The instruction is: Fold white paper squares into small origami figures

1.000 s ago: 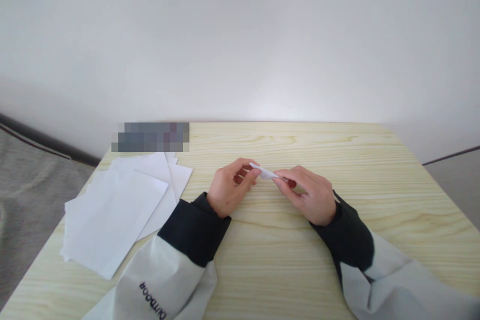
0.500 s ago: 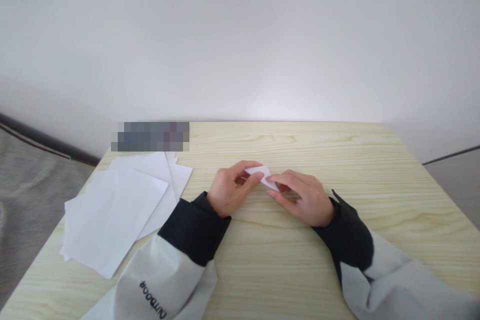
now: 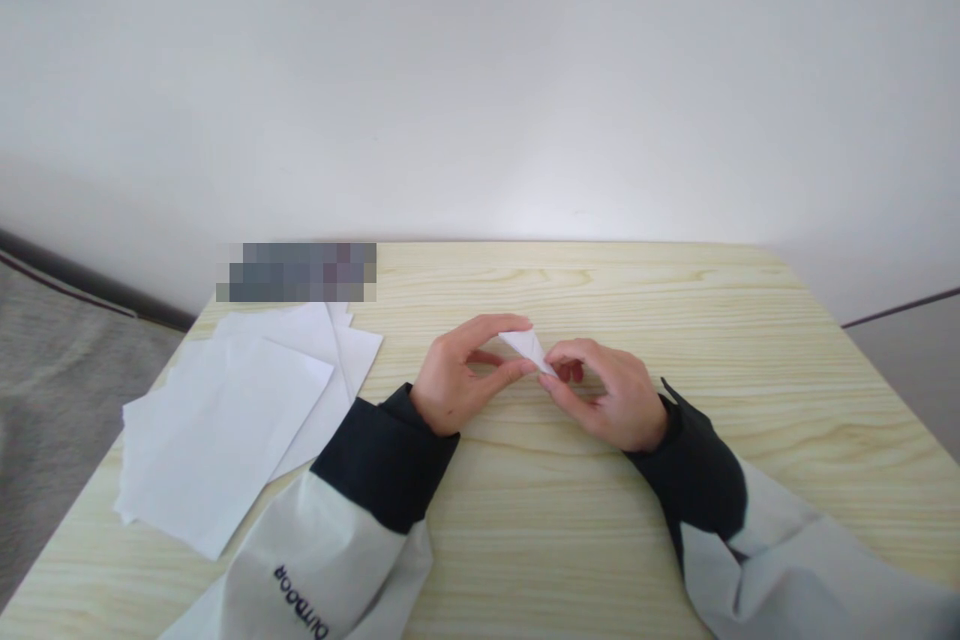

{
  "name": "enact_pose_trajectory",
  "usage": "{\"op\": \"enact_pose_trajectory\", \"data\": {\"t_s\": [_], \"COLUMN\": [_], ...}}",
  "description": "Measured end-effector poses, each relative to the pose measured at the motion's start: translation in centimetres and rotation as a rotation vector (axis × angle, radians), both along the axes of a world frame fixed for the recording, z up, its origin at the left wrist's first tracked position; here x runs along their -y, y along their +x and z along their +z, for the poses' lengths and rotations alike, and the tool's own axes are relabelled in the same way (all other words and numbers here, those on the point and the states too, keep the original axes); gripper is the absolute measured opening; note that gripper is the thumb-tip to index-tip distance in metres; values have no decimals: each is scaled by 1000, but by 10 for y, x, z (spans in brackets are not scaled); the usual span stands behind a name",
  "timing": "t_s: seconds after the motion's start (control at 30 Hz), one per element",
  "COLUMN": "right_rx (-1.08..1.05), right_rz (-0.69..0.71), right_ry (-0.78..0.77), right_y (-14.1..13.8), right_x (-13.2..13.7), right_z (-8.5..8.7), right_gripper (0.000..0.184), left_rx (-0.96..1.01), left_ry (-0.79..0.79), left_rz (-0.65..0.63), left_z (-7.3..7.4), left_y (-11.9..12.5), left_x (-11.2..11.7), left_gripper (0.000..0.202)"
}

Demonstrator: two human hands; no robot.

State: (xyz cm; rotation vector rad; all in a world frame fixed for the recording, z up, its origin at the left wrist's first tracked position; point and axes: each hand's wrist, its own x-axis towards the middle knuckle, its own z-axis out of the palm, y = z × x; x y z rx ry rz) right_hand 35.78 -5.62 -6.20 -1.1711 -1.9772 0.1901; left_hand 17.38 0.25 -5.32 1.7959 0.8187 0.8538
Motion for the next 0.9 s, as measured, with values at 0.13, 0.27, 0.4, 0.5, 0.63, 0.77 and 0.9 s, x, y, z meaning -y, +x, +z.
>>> {"op": "enact_pose_trajectory", "data": {"t_s": [0.13, 0.27, 0.4, 0.5, 0.63, 0.77, 0.9], "right_rx": [0, 9, 24, 13, -4, 18, 87], "right_rz": [25, 35, 44, 28, -36, -122, -170], "right_ry": [5, 7, -25, -30, -15, -3, -4], "right_y": [0, 1, 1, 1, -1, -2, -4], "right_x": [0, -2, -2, -1, 0, 0, -1], "right_z": [2, 1, -1, -3, -4, -5, -3], "right_gripper": [9, 5, 2, 5, 11, 13, 9], "left_rx": [-24, -13, 18, 44, 66, -1, -67], "left_ry": [-68, -48, -17, -35, 20, 138, 227], "left_rz": [-52, -74, -123, -132, -144, -140, -129], "left_z": [1, -2, -6, -8, -5, -1, 1], "left_y": [0, 0, -2, -1, 0, 1, 2], "left_x": [0, 0, -1, -1, -1, 0, 0], "left_gripper": [41, 45, 45, 45, 44, 44, 44]}}
